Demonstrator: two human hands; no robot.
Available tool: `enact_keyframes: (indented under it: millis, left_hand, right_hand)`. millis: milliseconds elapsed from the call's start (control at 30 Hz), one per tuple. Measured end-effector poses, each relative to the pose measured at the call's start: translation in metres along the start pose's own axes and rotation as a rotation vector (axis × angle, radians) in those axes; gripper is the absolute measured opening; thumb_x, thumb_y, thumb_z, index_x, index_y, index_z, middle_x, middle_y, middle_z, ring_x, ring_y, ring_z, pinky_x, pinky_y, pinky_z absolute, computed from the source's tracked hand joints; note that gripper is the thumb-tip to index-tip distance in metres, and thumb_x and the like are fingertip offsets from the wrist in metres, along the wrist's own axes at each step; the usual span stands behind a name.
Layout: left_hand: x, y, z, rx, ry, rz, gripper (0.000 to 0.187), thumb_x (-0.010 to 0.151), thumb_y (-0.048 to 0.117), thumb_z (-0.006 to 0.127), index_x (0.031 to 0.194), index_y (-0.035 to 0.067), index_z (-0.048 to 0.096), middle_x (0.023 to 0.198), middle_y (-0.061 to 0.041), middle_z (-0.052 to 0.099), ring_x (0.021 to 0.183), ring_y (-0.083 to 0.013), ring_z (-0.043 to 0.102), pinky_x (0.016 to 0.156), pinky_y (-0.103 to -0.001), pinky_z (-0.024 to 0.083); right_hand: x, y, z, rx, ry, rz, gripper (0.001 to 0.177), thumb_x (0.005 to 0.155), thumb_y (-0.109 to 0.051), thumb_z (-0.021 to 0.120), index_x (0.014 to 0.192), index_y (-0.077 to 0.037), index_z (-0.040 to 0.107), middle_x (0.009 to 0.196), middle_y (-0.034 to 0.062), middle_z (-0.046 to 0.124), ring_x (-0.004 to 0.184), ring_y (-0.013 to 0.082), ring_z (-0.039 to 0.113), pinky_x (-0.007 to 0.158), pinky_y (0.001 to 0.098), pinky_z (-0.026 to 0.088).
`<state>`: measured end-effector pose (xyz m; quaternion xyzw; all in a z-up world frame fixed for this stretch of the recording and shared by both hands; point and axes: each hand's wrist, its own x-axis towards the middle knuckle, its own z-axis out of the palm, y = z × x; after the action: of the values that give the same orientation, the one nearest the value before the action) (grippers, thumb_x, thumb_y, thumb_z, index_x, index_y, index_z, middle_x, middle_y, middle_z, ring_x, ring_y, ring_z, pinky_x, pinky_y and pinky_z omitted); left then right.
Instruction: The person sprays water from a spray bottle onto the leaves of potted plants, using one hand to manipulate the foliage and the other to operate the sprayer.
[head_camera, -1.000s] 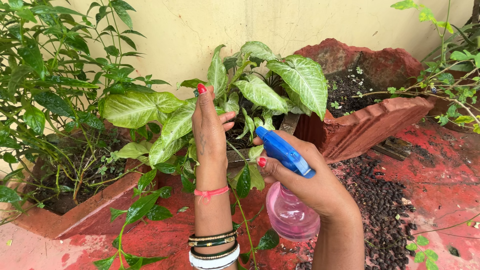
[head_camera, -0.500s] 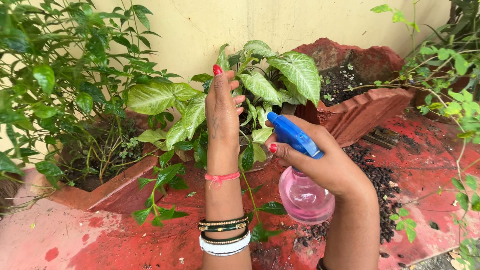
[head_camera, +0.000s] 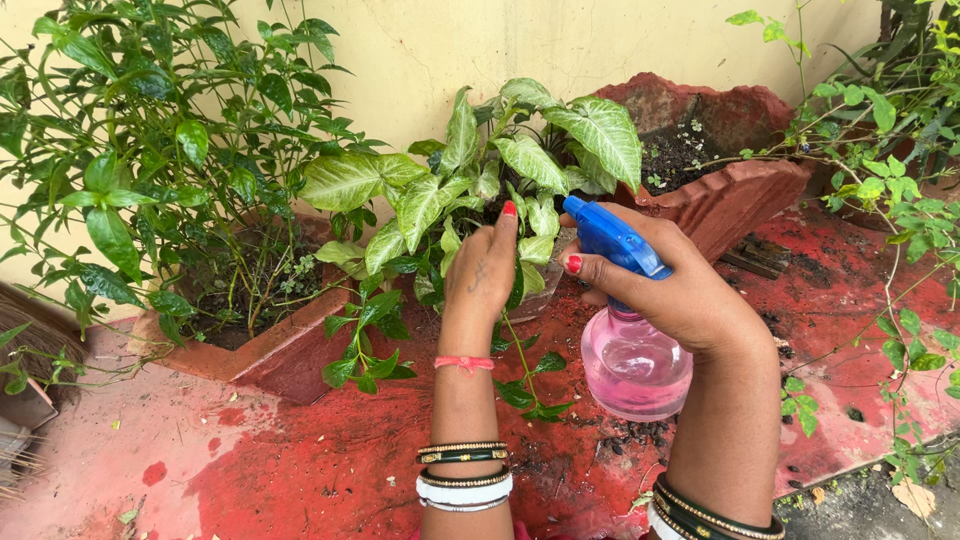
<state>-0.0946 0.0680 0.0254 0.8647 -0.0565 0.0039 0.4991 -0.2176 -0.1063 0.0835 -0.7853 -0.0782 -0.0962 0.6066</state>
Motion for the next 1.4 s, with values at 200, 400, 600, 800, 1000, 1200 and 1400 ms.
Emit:
enact_keyframes:
  millis: [200, 400, 600, 800, 1000, 1200, 1400]
  left_hand:
    - [0.009, -0.012, 0.013, -0.558, -0.248, -0.122, 0.075, 0.092, 0.072, 0.036, 0.121, 0.012, 0.072, 0.140, -0.019, 0.060, 0.128, -0.0296, 0.055, 0.105, -0.048, 0.038]
    - [0.021, -0.028, 0.018, -0.809, -0.134, -0.234, 0.074, 0.086, 0.068, 0.050, 0.130, 0.010, 0.065, 0.141, -0.018, 0.053, 0.120, -0.0331, 0.053, 0.100, -0.048, 0.044]
    - [0.019, -0.030, 0.028, -0.645, -0.187, -0.276, 0.077, 0.085, 0.072, 0.048, 0.131, 0.012, 0.066, 0.149, -0.018, 0.050, 0.129, -0.0347, 0.048, 0.106, -0.051, 0.039]
    - [0.017, -0.017, 0.017, -1.054, -0.312, -0.178, 0.085, 0.082, 0.072, 0.046, 0.137, 0.010, 0.064, 0.162, -0.020, 0.040, 0.147, -0.0358, 0.033, 0.114, -0.063, 0.007]
    - [0.015, -0.017, -0.004, -1.346, -0.382, -0.124, 0.082, 0.085, 0.072, 0.046, 0.138, 0.011, 0.060, 0.165, -0.017, 0.033, 0.150, -0.0336, 0.030, 0.116, -0.062, 0.005]
    - [0.014, -0.015, -0.007, -1.422, -0.367, -0.071, 0.077, 0.088, 0.068, 0.050, 0.136, 0.010, 0.061, 0.154, -0.016, 0.048, 0.142, -0.0311, 0.044, 0.118, -0.056, 0.020]
    - [0.010, -0.010, -0.010, -1.443, -0.312, -0.012, 0.072, 0.088, 0.066, 0.054, 0.135, 0.011, 0.058, 0.151, -0.016, 0.051, 0.138, -0.0298, 0.048, 0.117, -0.055, 0.025]
  right_hand:
    - [0.000, 0.004, -0.005, 0.046, 0.020, 0.004, 0.050, 0.087, -0.019, 0.075, 0.134, -0.006, 0.066, 0.092, 0.0007, 0.071, 0.074, 0.0078, 0.067, 0.064, 0.0241, 0.056]
    - [-0.009, 0.006, -0.018, -0.024, 0.070, 0.006, 0.051, 0.087, -0.022, 0.073, 0.135, -0.008, 0.066, 0.094, -0.0001, 0.072, 0.074, 0.0084, 0.065, 0.065, 0.0250, 0.055]
    - [-0.011, 0.007, -0.018, -0.058, 0.087, 0.029, 0.052, 0.085, -0.020, 0.075, 0.135, -0.009, 0.066, 0.093, -0.0004, 0.071, 0.073, 0.0074, 0.062, 0.063, 0.0249, 0.053]
    - [-0.008, 0.007, -0.009, -0.043, 0.064, 0.035, 0.049, 0.087, -0.017, 0.074, 0.135, -0.008, 0.067, 0.094, 0.0001, 0.071, 0.073, 0.0072, 0.061, 0.062, 0.0246, 0.052]
    - [-0.007, 0.004, -0.005, 0.058, 0.019, 0.069, 0.044, 0.086, -0.015, 0.072, 0.128, -0.007, 0.066, 0.096, -0.0032, 0.073, 0.078, 0.0050, 0.068, 0.064, 0.0241, 0.058]
    - [-0.011, -0.001, -0.006, 0.011, 0.005, 0.095, 0.044, 0.086, -0.017, 0.074, 0.129, -0.009, 0.070, 0.087, -0.0005, 0.070, 0.068, 0.0071, 0.061, 0.057, 0.0230, 0.050]
    - [-0.014, -0.010, -0.007, -0.087, 0.042, 0.093, 0.050, 0.082, -0.019, 0.076, 0.131, -0.015, 0.069, 0.089, -0.0041, 0.070, 0.065, 0.0048, 0.053, 0.052, 0.0227, 0.045]
